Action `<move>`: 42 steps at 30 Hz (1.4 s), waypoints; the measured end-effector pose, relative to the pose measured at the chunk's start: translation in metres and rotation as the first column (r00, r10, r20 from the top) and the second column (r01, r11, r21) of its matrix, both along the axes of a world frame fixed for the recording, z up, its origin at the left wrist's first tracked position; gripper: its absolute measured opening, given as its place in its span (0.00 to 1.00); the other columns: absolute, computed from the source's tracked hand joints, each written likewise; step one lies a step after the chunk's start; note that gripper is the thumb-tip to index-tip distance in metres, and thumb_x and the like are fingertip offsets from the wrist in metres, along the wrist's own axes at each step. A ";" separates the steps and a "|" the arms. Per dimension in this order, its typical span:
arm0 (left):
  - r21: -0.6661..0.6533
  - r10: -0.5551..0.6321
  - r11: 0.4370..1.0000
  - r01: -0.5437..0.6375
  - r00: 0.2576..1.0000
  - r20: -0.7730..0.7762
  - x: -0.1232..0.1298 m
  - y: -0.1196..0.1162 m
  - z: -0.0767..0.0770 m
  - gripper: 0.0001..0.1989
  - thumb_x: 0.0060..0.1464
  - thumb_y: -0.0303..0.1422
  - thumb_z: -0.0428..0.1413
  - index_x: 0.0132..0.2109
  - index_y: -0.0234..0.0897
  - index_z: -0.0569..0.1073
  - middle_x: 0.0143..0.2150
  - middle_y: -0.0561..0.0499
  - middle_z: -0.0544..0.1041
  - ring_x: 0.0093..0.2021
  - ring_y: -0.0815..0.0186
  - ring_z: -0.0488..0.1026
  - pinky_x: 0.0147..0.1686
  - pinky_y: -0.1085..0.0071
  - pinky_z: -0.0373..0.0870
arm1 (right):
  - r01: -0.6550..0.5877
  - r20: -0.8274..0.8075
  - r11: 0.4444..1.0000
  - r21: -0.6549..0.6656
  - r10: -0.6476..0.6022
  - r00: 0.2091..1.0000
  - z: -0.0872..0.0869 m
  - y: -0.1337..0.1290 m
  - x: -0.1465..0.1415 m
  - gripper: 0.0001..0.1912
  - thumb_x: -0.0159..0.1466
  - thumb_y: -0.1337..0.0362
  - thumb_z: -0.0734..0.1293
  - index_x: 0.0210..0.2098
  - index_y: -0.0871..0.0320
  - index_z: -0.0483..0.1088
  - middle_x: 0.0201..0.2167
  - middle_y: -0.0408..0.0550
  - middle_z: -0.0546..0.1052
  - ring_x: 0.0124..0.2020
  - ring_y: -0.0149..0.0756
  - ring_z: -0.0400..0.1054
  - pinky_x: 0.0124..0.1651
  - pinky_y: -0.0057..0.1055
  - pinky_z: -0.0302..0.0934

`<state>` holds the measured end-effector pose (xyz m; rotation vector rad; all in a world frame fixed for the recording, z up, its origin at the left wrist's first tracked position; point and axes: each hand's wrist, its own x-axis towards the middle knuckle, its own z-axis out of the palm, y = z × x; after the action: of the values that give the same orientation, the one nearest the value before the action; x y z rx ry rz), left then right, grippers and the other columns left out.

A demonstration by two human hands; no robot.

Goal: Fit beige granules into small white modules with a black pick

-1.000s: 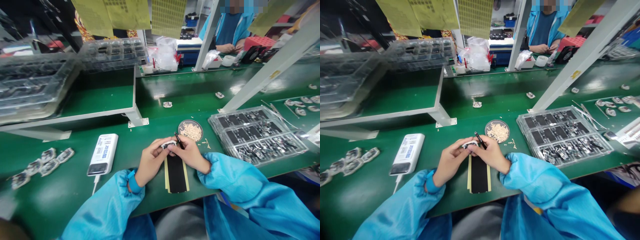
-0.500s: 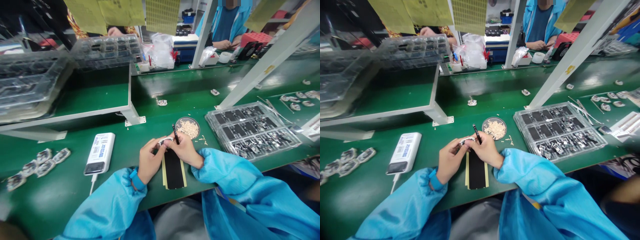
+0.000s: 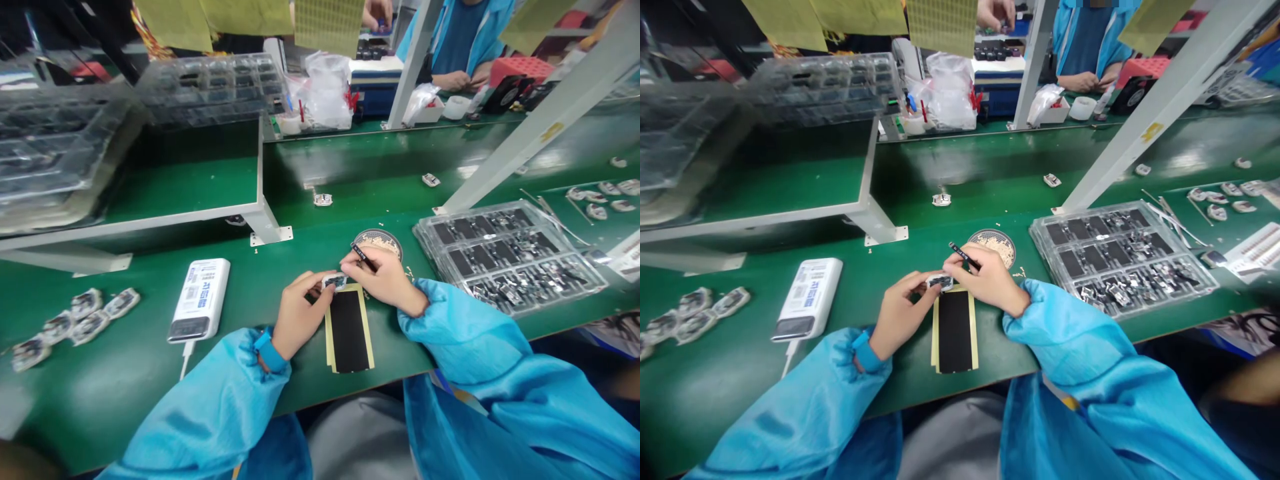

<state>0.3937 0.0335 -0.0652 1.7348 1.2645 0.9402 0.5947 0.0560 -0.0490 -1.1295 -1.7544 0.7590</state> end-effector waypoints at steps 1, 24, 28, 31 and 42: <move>0.029 -0.002 1.000 0.003 0.999 -0.034 0.000 0.000 0.000 0.12 0.61 0.36 0.57 0.49 0.41 0.80 0.33 0.52 0.73 0.32 0.71 0.68 0.34 0.74 0.66 | -0.049 0.012 0.998 0.029 0.049 0.999 0.000 -0.001 0.000 0.09 0.65 0.58 0.69 0.36 0.58 0.76 0.32 0.48 0.75 0.35 0.34 0.68 0.42 0.33 0.63; 0.031 0.054 0.998 -0.052 0.996 -0.076 -0.009 0.010 -0.004 0.15 0.60 0.36 0.57 0.52 0.40 0.78 0.36 0.52 0.75 0.31 0.72 0.67 0.34 0.75 0.66 | -0.053 0.277 0.992 0.111 0.020 0.961 -0.002 0.003 0.016 0.09 0.70 0.59 0.64 0.41 0.58 0.72 0.39 0.49 0.74 0.42 0.35 0.69 0.46 0.32 0.62; 0.028 0.110 0.994 -0.108 0.990 -0.089 -0.006 0.043 -0.009 0.19 0.58 0.38 0.57 0.55 0.39 0.76 0.36 0.52 0.76 0.31 0.71 0.69 0.34 0.75 0.67 | 0.283 0.532 0.954 0.097 -0.290 0.796 0.009 0.004 0.040 0.13 0.71 0.57 0.61 0.43 0.56 0.75 0.40 0.50 0.75 0.40 0.39 0.70 0.42 0.35 0.61; 0.068 0.096 0.994 -0.084 0.973 -0.209 0.010 0.092 -0.007 0.18 0.58 0.37 0.57 0.54 0.39 0.76 0.35 0.51 0.76 0.35 0.69 0.72 0.39 0.73 0.68 | 0.322 0.533 0.943 0.079 -0.313 0.786 0.007 0.005 0.045 0.13 0.69 0.57 0.63 0.45 0.54 0.76 0.39 0.49 0.75 0.38 0.39 0.70 0.41 0.35 0.61; 0.166 0.446 0.892 -0.419 0.764 -0.466 0.040 0.196 -0.017 0.36 0.53 0.46 0.62 0.62 0.28 0.66 0.64 0.31 0.62 0.67 0.44 0.54 0.64 0.47 0.52 | 0.318 0.023 0.948 0.017 -0.318 0.948 0.016 0.003 0.035 0.25 0.70 0.49 0.61 0.25 0.59 0.69 0.21 0.45 0.70 0.25 0.31 0.65 0.32 0.30 0.59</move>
<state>0.4333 0.2300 -0.0822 1.8250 2.0665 0.7985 0.6295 0.0593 -0.0326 -1.3765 -1.5422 0.5361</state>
